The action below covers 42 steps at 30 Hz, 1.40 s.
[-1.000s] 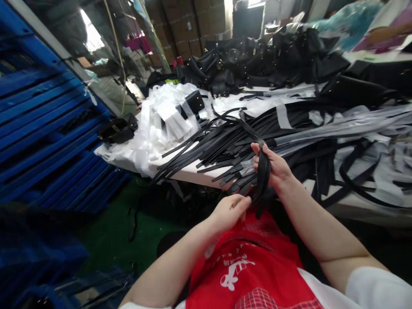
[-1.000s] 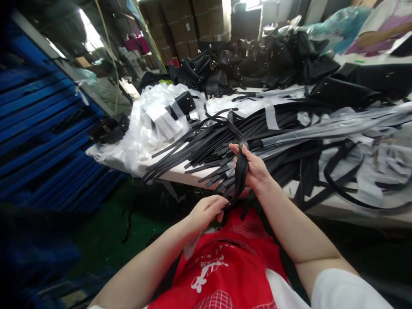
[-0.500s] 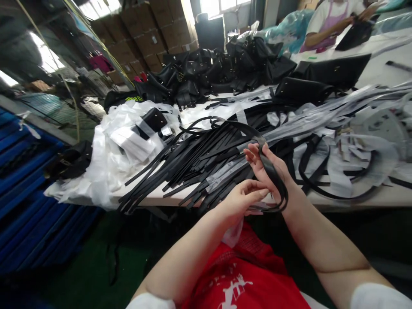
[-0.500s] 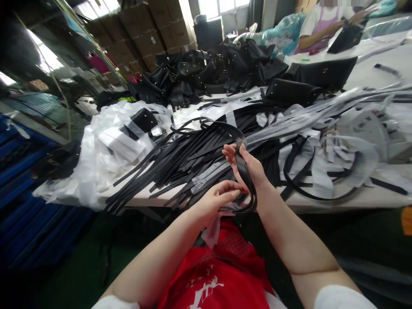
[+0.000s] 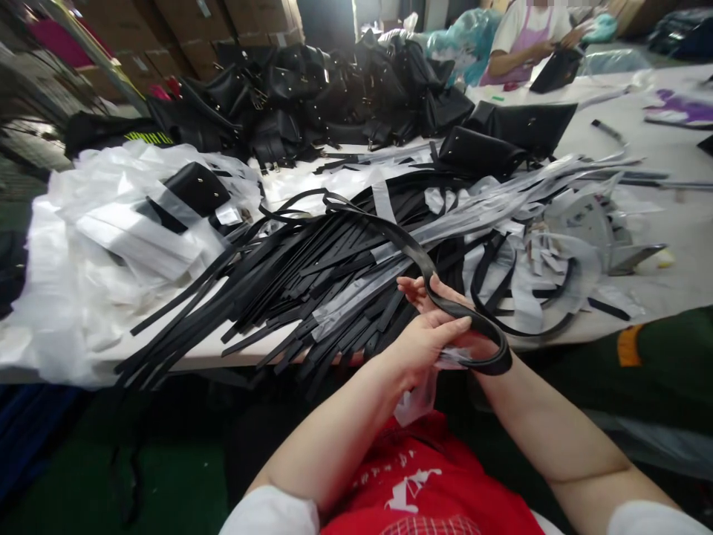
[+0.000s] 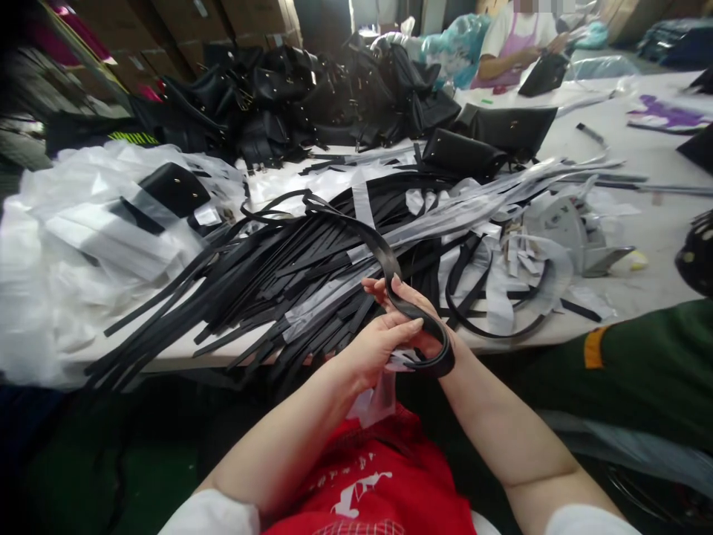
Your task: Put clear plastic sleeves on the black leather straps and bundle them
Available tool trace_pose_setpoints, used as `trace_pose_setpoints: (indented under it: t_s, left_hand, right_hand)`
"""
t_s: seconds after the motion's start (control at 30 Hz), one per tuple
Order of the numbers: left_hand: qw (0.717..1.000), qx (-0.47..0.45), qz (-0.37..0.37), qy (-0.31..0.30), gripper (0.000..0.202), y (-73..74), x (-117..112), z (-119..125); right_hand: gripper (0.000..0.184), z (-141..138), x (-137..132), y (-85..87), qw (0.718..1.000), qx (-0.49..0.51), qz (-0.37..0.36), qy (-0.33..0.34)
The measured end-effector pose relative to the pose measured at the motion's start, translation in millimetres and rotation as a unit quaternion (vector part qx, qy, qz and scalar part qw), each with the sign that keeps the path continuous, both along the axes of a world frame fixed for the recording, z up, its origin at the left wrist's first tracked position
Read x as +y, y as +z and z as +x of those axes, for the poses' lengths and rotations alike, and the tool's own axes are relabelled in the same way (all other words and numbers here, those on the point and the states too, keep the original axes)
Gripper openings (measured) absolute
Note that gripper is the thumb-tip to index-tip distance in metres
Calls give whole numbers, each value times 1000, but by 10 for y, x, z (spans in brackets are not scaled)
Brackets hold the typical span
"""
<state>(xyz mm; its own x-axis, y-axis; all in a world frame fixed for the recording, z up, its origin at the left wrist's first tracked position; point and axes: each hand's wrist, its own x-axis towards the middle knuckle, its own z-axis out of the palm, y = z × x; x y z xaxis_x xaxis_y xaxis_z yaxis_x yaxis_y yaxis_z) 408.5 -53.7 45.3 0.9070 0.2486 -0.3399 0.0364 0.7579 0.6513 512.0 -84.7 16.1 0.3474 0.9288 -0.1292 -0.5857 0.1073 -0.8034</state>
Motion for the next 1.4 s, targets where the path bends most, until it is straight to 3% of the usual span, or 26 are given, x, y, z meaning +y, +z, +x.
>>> trace_pose_setpoints:
  t_s: [0.07, 0.17, 0.23, 0.3, 0.5, 0.63, 0.83, 0.93, 1.07, 1.23, 1.4]
  left_hand:
    - [999, 0, 31, -11, 41, -22, -32, 76]
    - [993, 38, 110, -13, 32, -76, -7, 188]
    - [983, 72, 169, 8, 25, -137, 57, 268]
    - [969, 82, 229, 32, 16, -213, 142, 347]
    - [934, 114, 340, -1, 15, -294, 382, 490]
    - [911, 112, 396, -35, 18, -238, 496, 514]
    - [931, 124, 333, -83, 21, -196, 576, 528]
    - [938, 127, 308, -91, 25, -182, 620, 559]
    - [951, 120, 271, -83, 27, -179, 657, 648]
    - [951, 124, 279, -51, 25, -183, 695, 865]
    - [956, 118, 266, -37, 24, -167, 777, 1154]
  right_hand:
    - [35, 114, -63, -16, 999, -33, -32, 12]
    - [48, 374, -194, -51, 985, -61, -158, 41]
    - [58, 543, -306, -62, 977, -64, -205, 12]
    - [63, 655, -414, -41, 975, -91, -199, -30]
    - [35, 670, -451, 158, 924, -297, -234, -53]
    - [33, 738, -342, 151, 932, -273, -234, -49]
    - [39, 937, -301, 65, 967, -145, -191, -84]
    - [45, 1122, -269, 48, 964, -118, -189, -145]
    - [47, 1578, -305, 33, 927, -172, -220, -249]
    - [40, 2213, -377, -24, 855, -246, -287, -355]
    - [35, 2389, -263, -243, 814, -342, -347, -315]
